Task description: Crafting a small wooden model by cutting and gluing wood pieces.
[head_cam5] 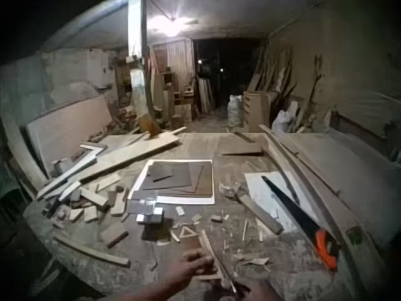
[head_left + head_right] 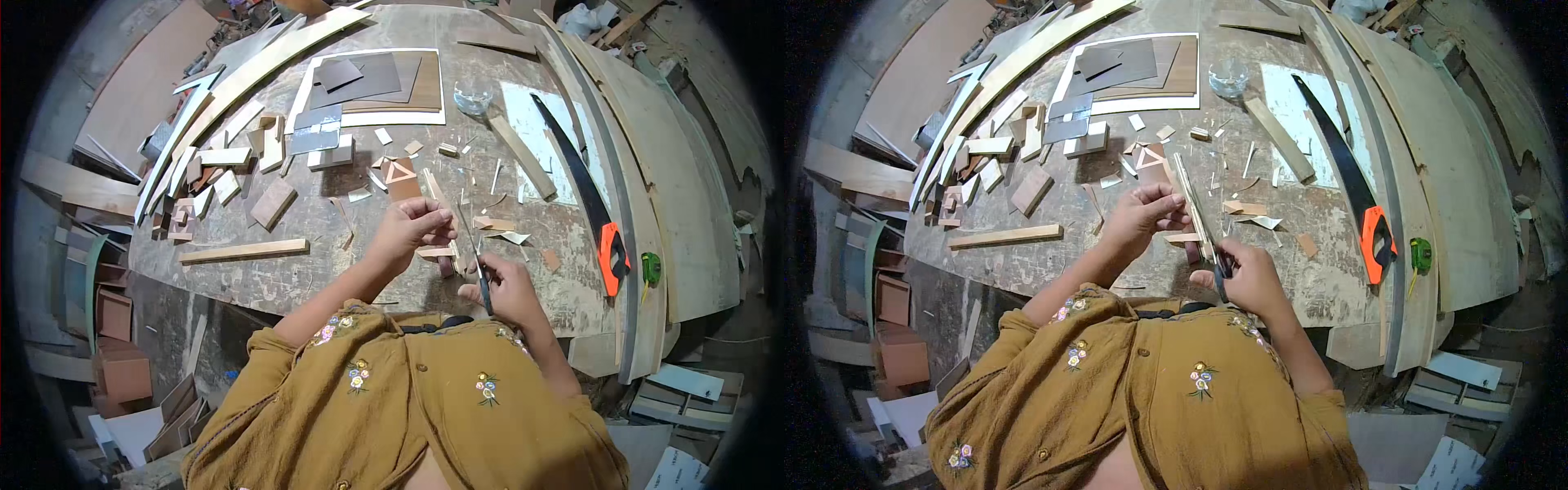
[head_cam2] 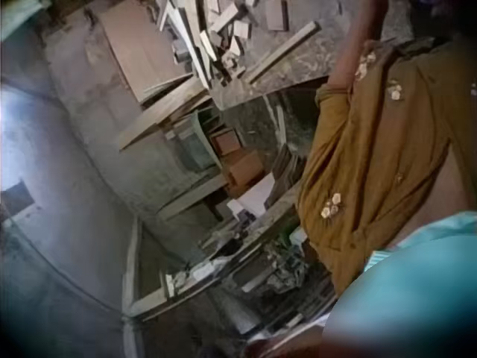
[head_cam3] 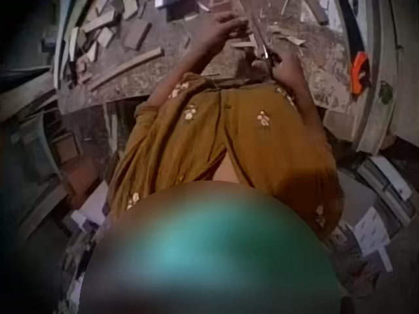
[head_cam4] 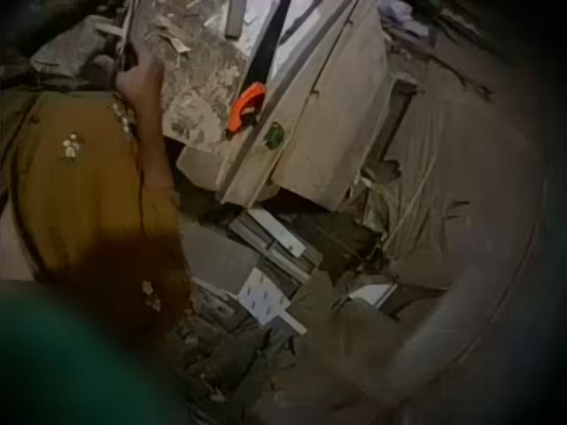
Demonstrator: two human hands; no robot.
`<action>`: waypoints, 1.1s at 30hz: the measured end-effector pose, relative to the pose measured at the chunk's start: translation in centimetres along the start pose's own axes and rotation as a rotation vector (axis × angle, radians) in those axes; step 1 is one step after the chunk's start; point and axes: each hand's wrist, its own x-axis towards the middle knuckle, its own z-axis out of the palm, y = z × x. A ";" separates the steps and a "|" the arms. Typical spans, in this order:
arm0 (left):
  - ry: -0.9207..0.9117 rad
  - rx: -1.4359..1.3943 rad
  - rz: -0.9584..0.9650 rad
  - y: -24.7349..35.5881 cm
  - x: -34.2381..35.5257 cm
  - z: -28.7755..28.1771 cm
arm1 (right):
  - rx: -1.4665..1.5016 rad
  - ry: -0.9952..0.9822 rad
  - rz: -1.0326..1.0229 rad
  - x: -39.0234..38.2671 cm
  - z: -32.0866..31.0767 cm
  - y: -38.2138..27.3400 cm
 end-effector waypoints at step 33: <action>-0.062 0.098 -0.020 -0.5 -0.4 0.7 | -0.007 0.194 -0.039 -0.7 1.4 -0.7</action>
